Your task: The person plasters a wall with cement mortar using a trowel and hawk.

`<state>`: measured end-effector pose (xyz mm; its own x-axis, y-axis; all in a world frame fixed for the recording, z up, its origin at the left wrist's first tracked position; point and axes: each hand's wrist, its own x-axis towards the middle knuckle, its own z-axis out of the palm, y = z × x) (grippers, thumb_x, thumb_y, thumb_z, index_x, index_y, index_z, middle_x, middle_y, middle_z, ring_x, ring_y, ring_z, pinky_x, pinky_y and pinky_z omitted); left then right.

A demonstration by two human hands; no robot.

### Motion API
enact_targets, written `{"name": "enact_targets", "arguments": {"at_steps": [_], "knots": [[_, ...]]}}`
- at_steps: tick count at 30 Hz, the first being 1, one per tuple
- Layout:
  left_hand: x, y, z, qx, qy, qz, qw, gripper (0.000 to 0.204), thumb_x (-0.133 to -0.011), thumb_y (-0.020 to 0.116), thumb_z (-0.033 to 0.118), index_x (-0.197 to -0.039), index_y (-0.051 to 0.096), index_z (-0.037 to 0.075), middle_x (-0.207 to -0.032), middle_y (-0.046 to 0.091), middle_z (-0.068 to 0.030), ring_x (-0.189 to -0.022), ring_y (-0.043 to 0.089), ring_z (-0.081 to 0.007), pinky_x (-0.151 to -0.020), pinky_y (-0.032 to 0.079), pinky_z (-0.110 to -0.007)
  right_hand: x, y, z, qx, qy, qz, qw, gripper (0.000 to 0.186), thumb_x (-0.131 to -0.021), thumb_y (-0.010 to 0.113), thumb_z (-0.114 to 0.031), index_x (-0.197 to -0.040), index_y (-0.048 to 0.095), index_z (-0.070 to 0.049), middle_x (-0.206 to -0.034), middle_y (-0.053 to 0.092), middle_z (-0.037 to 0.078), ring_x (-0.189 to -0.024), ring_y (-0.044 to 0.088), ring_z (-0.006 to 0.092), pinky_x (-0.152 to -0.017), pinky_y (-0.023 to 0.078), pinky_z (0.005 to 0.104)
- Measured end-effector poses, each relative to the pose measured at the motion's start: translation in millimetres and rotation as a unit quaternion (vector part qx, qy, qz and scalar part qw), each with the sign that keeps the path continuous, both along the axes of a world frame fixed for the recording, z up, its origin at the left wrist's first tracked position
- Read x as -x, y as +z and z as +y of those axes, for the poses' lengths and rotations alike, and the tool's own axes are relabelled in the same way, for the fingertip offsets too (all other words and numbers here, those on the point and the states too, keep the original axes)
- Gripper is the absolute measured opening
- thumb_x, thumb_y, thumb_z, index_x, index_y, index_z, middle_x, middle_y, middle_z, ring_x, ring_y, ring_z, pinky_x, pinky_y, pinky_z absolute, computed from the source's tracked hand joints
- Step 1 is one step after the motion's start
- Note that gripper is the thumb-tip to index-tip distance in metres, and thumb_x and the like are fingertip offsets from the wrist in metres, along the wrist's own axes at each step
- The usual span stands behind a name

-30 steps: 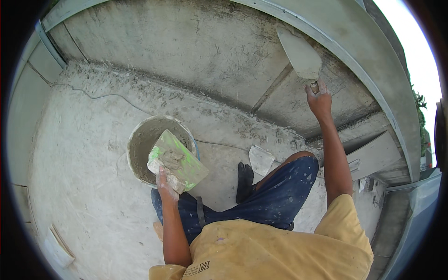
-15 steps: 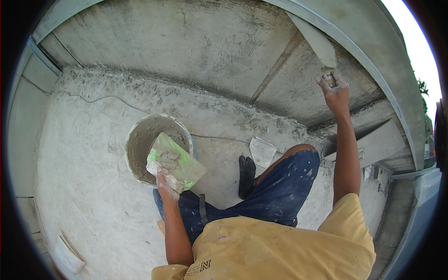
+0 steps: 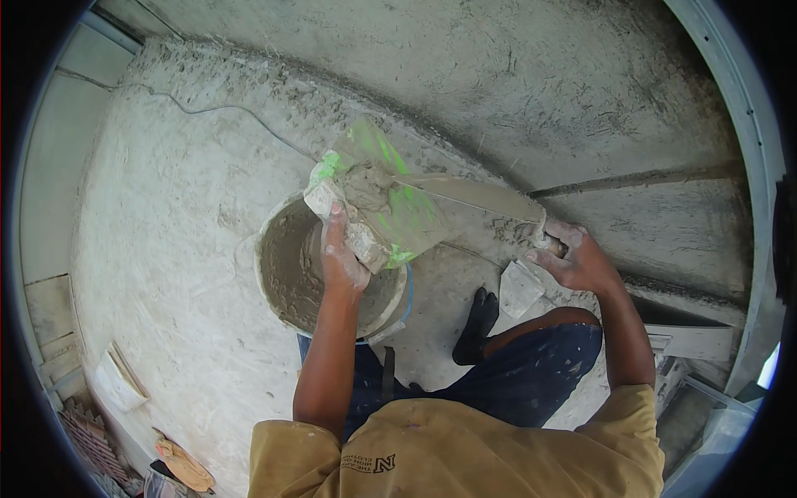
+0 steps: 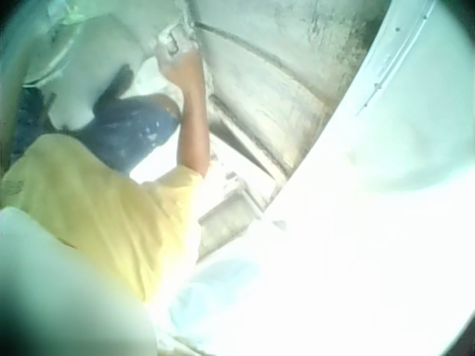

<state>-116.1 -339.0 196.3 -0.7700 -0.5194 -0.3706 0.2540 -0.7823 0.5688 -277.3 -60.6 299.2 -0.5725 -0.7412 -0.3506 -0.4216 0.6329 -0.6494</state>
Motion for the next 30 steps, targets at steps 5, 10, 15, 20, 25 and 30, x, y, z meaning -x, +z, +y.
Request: {"name": "enact_targets", "arguments": {"at_steps": [5,10,15,20,25,30], "knots": [[24,-17,6,0.033,0.023,-0.023,0.999,0.057,-0.096,0.055,0.033,-0.140,0.037,0.001,-0.129,0.052,-0.0146,-0.116,0.057,-0.0274,-0.097,0.049,-0.042,27,-20,-46,-0.049,0.024,-0.097,0.994,0.042,-0.086,0.069,-0.029,-0.118,0.061,-0.003,-0.102,0.066,0.022,-0.094,0.063,0.0387,-0.084,0.049,0.0411],[37,-5,30,0.104,0.024,-0.051,0.993,0.060,-0.095,0.057,0.034,-0.141,0.035,0.002,-0.132,0.051,-0.0149,-0.116,0.057,-0.0284,-0.098,0.048,-0.043,32,-57,-31,-0.064,0.015,0.096,0.993,0.044,-0.085,0.070,-0.033,-0.116,0.062,-0.001,-0.107,0.066,0.023,-0.097,0.063,0.0390,-0.086,0.049,0.0438],[33,-16,74,0.117,0.102,-0.088,0.984,0.069,-0.090,0.064,0.032,-0.143,0.032,0.001,-0.133,0.046,-0.0154,-0.120,0.051,-0.0281,-0.101,0.044,-0.045,32,-73,-3,0.031,0.058,0.266,0.962,0.044,-0.082,0.070,-0.030,-0.114,0.062,-0.001,-0.113,0.065,0.021,-0.094,0.065,0.0403,-0.083,0.052,0.0442],[-4,-28,102,0.186,0.075,0.036,0.979,0.067,-0.096,0.046,0.042,-0.145,0.028,0.001,-0.142,0.039,-0.0160,-0.127,0.044,-0.0290,-0.105,0.040,-0.044,23,-86,2,0.138,0.114,0.372,0.911,0.041,-0.078,0.072,-0.025,-0.113,0.063,-0.005,-0.112,0.066,0.020,-0.091,0.067,0.0355,-0.069,0.056,0.0409],[-8,-31,132,0.111,0.020,0.059,0.992,0.069,-0.096,0.045,0.044,-0.146,0.026,0.000,-0.143,0.036,-0.0159,-0.129,0.040,-0.0279,-0.105,0.038,-0.044,-3,-79,48,0.098,0.064,0.360,0.926,0.041,-0.081,0.072,-0.026,-0.112,0.063,-0.002,-0.107,0.066,0.021,-0.095,0.067,0.0363,-0.071,0.056,0.0416],[-4,-50,150,0.099,-0.093,0.067,0.988,0.076,-0.093,0.047,0.047,-0.147,0.022,0.000,-0.143,0.036,-0.0185,-0.130,0.038,-0.0315,-0.107,0.036,-0.045,-15,-103,80,0.082,-0.015,0.313,0.946,0.041,-0.080,0.073,-0.023,-0.112,0.062,0.002,-0.105,0.066,0.023,-0.096,0.066,0.0392,-0.077,0.056,0.0436]]}}
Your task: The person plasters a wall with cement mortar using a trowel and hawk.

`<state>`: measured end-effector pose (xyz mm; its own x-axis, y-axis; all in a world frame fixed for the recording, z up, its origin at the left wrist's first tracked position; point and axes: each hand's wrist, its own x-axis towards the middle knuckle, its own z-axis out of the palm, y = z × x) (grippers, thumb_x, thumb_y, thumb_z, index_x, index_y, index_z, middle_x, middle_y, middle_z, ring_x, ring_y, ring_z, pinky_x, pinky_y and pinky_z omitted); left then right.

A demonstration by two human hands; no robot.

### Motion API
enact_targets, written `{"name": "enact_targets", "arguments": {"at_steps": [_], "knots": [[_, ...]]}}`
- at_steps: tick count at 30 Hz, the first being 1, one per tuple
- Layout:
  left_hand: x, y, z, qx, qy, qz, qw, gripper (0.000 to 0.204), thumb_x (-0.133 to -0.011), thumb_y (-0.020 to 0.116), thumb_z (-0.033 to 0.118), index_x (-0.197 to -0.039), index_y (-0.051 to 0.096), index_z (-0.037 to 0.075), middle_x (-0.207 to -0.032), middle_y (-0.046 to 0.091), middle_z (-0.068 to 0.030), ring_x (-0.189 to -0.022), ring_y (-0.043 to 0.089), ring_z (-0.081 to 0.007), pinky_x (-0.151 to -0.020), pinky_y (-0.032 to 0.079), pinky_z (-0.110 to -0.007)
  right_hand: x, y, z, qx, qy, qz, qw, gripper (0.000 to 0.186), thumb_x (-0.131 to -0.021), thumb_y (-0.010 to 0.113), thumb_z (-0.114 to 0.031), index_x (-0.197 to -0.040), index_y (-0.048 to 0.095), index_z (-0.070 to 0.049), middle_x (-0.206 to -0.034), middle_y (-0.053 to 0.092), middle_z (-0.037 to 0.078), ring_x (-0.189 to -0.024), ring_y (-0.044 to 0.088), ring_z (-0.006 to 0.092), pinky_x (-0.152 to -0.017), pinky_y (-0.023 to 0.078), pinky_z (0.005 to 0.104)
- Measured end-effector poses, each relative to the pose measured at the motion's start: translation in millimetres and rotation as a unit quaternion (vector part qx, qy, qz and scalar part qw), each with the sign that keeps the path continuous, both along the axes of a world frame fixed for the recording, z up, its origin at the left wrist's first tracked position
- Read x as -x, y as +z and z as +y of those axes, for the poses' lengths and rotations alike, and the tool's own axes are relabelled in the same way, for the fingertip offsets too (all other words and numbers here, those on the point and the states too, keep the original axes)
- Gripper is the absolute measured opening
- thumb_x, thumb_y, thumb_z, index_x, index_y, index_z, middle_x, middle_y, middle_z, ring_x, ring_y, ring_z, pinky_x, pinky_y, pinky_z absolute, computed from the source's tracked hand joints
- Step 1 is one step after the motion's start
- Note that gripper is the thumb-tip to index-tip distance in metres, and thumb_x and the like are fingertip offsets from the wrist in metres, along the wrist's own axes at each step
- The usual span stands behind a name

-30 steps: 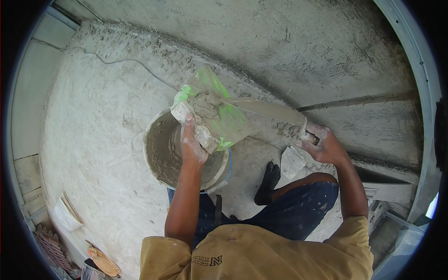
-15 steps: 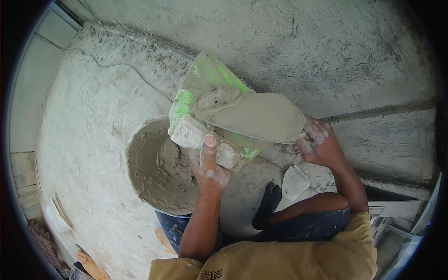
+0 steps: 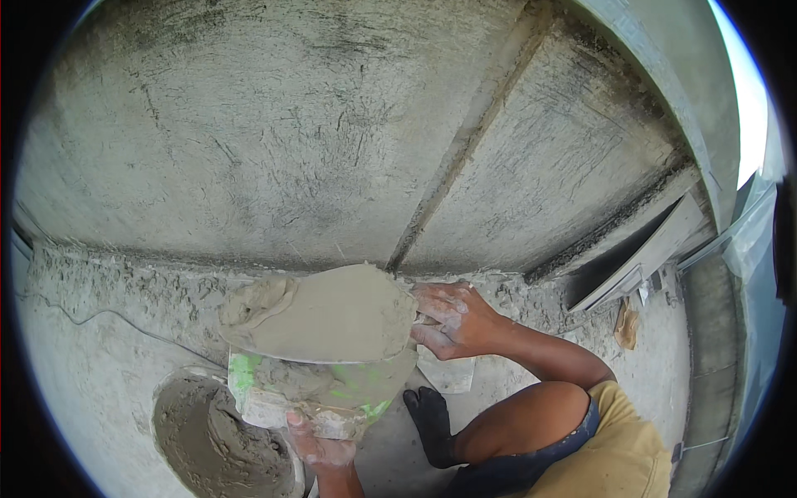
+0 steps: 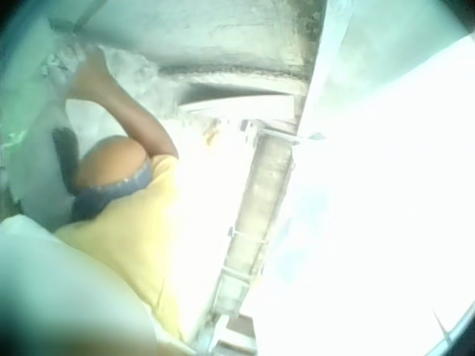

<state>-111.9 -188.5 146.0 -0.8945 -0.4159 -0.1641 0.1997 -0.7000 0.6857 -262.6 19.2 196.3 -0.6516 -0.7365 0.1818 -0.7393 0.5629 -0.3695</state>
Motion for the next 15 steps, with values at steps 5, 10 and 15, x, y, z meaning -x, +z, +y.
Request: {"name": "enact_targets", "arguments": {"at_steps": [5,10,15], "knots": [[-32,-44,11,-0.056,-0.105,-0.018,0.993,0.077,-0.092,0.049,0.045,-0.147,0.021,0.000,-0.142,0.037,-0.0198,-0.128,0.043,-0.0345,-0.105,0.039,-0.050,-1,-4,31,0.069,-0.095,0.128,0.985,0.039,-0.079,0.073,-0.017,-0.112,0.062,0.002,-0.104,0.066,0.024,-0.095,0.066,0.0400,-0.080,0.055,0.0436],[-66,-99,9,-0.088,-0.159,-0.064,0.981,0.071,-0.091,0.056,0.031,-0.146,0.024,0.000,-0.138,0.042,-0.0191,-0.123,0.050,-0.0361,-0.102,0.043,-0.050,9,72,42,0.074,-0.229,0.195,0.951,0.032,-0.083,0.069,-0.011,-0.110,0.061,0.003,-0.083,0.064,0.018,-0.070,0.064,0.0330,-0.065,0.051,0.0378],[-71,-141,2,-0.123,-0.145,-0.161,0.968,0.054,-0.088,0.064,0.022,-0.134,0.043,0.004,-0.116,0.054,-0.0079,-0.100,0.058,-0.0215,-0.085,0.052,-0.040,28,158,49,0.059,-0.317,0.308,0.895,0.026,-0.086,0.070,-0.016,-0.104,0.063,0.001,-0.056,0.041,0.004,-0.049,0.035,0.0129,-0.048,0.032,0.0305]]}}
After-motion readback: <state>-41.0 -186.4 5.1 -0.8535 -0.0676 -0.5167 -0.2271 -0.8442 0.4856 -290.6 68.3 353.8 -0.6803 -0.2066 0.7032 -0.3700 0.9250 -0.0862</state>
